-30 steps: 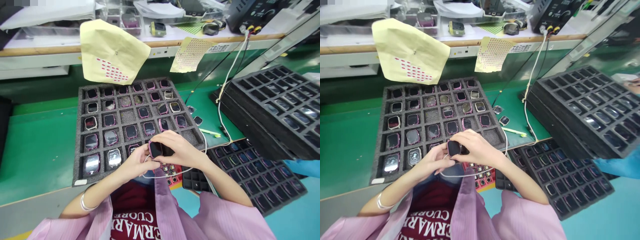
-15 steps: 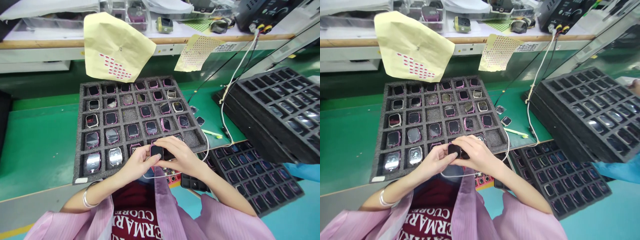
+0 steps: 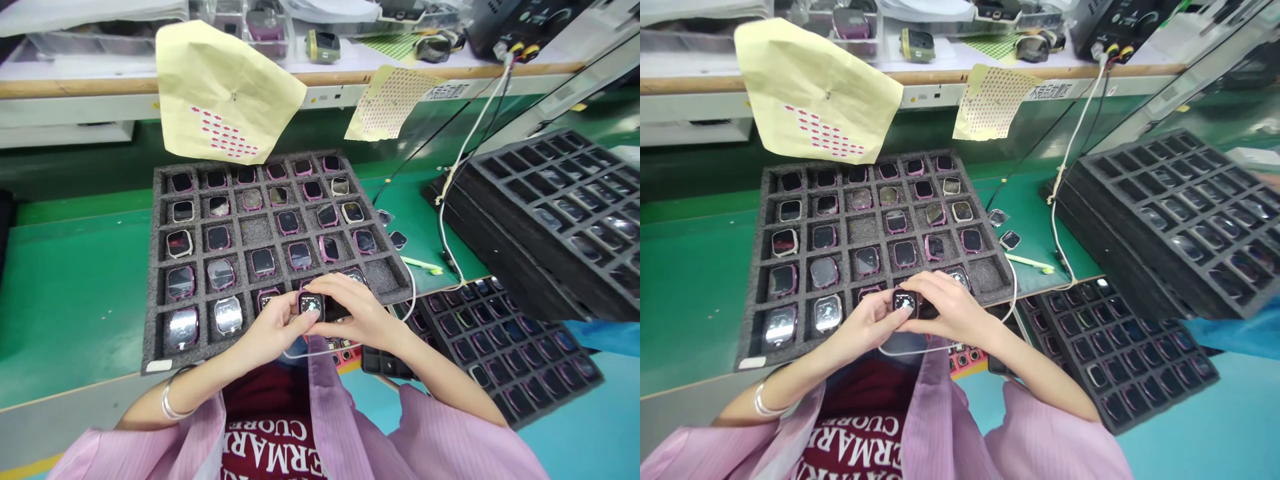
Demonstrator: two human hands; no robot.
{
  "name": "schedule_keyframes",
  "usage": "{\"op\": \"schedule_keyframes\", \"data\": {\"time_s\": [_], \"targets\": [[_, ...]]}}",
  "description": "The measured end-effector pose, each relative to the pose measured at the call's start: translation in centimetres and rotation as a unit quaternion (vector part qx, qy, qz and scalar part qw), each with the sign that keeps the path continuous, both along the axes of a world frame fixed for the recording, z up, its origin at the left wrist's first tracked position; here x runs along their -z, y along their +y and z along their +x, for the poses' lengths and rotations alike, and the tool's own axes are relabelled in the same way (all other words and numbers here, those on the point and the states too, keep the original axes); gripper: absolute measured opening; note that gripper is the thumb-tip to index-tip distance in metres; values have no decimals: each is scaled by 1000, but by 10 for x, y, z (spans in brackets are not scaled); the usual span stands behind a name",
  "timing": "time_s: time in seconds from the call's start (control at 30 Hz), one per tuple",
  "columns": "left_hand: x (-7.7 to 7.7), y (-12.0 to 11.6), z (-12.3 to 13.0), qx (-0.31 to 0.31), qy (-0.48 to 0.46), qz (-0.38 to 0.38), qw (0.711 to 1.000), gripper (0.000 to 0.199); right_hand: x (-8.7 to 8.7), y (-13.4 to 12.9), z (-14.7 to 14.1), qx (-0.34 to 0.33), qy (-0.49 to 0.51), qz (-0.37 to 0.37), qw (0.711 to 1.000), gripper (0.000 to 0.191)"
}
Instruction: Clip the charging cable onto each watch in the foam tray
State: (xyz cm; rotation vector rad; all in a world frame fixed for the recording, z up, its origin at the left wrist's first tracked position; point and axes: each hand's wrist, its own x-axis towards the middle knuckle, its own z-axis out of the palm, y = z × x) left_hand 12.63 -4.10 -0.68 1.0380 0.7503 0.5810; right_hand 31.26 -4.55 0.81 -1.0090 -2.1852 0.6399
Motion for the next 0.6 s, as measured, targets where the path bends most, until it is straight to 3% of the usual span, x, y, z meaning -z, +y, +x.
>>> {"op": "schedule_keyframes", "data": {"time_s": [0.6], "targets": [[0, -1, 2, 10, 27, 21, 999, 33, 6, -1, 4, -8, 21, 4, 1000, 49]]}}
